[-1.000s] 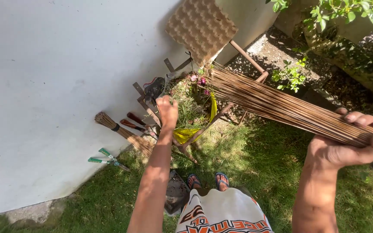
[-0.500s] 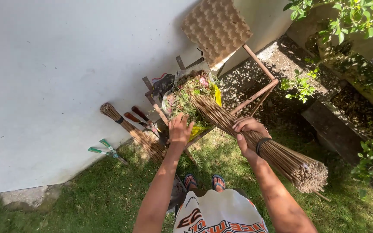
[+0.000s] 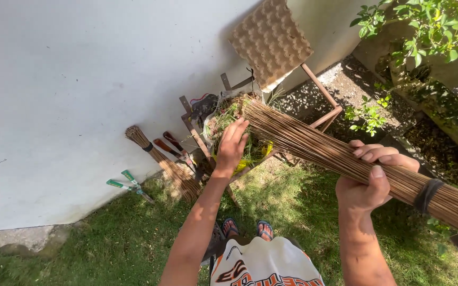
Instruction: Sweeping fallen flower petals and leaves from the ground into a dustpan and emptying the contents into a waste bag in a garden.
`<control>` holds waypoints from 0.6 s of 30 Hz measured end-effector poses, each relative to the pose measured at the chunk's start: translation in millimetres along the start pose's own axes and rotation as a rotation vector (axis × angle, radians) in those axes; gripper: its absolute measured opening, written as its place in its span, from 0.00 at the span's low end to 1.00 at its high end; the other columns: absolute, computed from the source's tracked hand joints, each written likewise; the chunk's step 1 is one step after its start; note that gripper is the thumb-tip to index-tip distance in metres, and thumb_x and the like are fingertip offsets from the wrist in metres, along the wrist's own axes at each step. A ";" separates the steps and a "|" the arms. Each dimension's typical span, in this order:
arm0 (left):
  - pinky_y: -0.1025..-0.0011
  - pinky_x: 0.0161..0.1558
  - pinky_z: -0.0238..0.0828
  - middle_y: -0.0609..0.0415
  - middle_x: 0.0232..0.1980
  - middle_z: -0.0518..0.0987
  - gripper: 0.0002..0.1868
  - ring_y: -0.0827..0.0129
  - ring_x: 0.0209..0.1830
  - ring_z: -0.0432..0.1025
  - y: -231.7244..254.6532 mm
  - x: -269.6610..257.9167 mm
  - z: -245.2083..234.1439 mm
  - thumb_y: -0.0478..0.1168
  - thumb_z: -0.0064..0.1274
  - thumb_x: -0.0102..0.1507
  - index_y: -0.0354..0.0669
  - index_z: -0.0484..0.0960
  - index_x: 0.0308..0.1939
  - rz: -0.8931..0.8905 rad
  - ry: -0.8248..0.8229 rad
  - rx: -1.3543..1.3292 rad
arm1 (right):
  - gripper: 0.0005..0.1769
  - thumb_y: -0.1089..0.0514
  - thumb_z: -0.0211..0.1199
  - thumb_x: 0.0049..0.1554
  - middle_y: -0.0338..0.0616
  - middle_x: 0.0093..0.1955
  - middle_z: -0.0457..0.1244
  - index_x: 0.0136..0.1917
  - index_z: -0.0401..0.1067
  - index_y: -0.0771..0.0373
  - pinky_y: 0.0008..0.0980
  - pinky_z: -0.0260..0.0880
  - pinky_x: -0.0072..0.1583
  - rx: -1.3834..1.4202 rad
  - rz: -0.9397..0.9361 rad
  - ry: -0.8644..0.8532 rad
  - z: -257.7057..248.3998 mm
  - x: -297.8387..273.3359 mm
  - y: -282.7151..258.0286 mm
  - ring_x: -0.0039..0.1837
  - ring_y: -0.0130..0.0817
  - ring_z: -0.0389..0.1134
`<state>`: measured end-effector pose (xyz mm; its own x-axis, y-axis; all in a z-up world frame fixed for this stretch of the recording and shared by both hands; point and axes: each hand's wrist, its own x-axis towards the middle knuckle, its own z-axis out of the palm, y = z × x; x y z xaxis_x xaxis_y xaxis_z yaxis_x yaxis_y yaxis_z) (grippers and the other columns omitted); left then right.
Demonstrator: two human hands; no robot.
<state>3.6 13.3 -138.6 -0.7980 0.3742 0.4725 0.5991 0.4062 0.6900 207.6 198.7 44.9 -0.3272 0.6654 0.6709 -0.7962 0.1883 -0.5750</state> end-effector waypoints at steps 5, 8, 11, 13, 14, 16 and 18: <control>0.54 0.81 0.49 0.35 0.69 0.66 0.12 0.45 0.78 0.57 -32.7 -0.3 15.4 0.39 0.44 0.70 0.36 0.70 0.54 -0.574 0.140 -1.284 | 0.09 0.52 0.59 0.58 0.36 0.42 0.57 0.50 0.62 0.51 0.38 0.77 0.62 0.017 0.069 0.098 -1.4 9.0 -13.5 0.48 0.31 0.64; 0.57 0.58 0.79 0.45 0.54 0.78 0.23 0.57 0.51 0.74 -7.5 13.3 -26.0 0.22 0.33 0.69 0.36 0.72 0.66 -0.409 -0.250 0.173 | 0.07 0.55 0.58 0.61 0.37 0.43 0.60 0.53 0.64 0.51 0.39 0.79 0.63 0.027 0.015 0.055 -18.5 13.0 -14.9 0.49 0.31 0.66; 0.78 0.25 0.68 0.55 0.65 0.71 0.27 0.77 0.30 0.64 14.0 25.9 -44.1 0.26 0.41 0.65 0.54 0.68 0.67 -0.598 -0.167 0.058 | 0.07 0.55 0.52 0.62 0.35 0.46 0.61 0.54 0.62 0.49 0.40 0.78 0.63 -0.021 0.009 0.033 -29.1 16.3 -19.7 0.50 0.31 0.67; 0.67 0.44 0.70 0.52 0.65 0.70 0.22 0.70 0.46 0.65 22.0 33.3 -47.6 0.34 0.47 0.66 0.52 0.71 0.64 -0.506 -0.122 0.055 | 0.06 0.55 0.52 0.62 0.36 0.46 0.61 0.54 0.62 0.50 0.40 0.78 0.64 -0.019 0.001 0.026 -30.8 17.7 -17.1 0.50 0.31 0.67; 0.56 0.63 0.72 0.50 0.64 0.70 0.20 0.63 0.63 0.66 26.3 36.2 -49.3 0.41 0.53 0.66 0.50 0.73 0.62 -0.414 -0.077 0.053 | 0.06 0.56 0.51 0.63 0.36 0.46 0.61 0.54 0.62 0.50 0.40 0.78 0.64 -0.018 -0.008 0.019 -31.9 18.3 -16.3 0.51 0.31 0.67; 0.56 0.64 0.63 0.53 0.64 0.70 0.27 0.63 0.63 0.65 33.0 40.3 -49.4 0.45 0.59 0.62 0.54 0.72 0.65 -0.352 -0.073 0.174 | 0.06 0.55 0.52 0.63 0.37 0.45 0.60 0.54 0.62 0.50 0.40 0.78 0.63 -0.027 -0.013 0.038 -22.7 19.8 -16.3 0.50 0.32 0.66; 0.56 0.65 0.53 0.57 0.64 0.70 0.33 0.64 0.63 0.64 46.1 37.5 -56.9 0.49 0.64 0.58 0.59 0.70 0.67 -0.293 -0.071 0.298 | 0.06 0.53 0.53 0.63 0.37 0.45 0.59 0.53 0.62 0.51 0.40 0.77 0.62 -0.034 -0.016 0.056 -20.1 18.0 -19.9 0.49 0.32 0.65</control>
<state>-2.4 -1.3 -57.9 -0.9372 0.2590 0.2335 0.3484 0.7232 0.5963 227.8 221.5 59.1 -0.2849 0.7015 0.6532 -0.7827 0.2231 -0.5810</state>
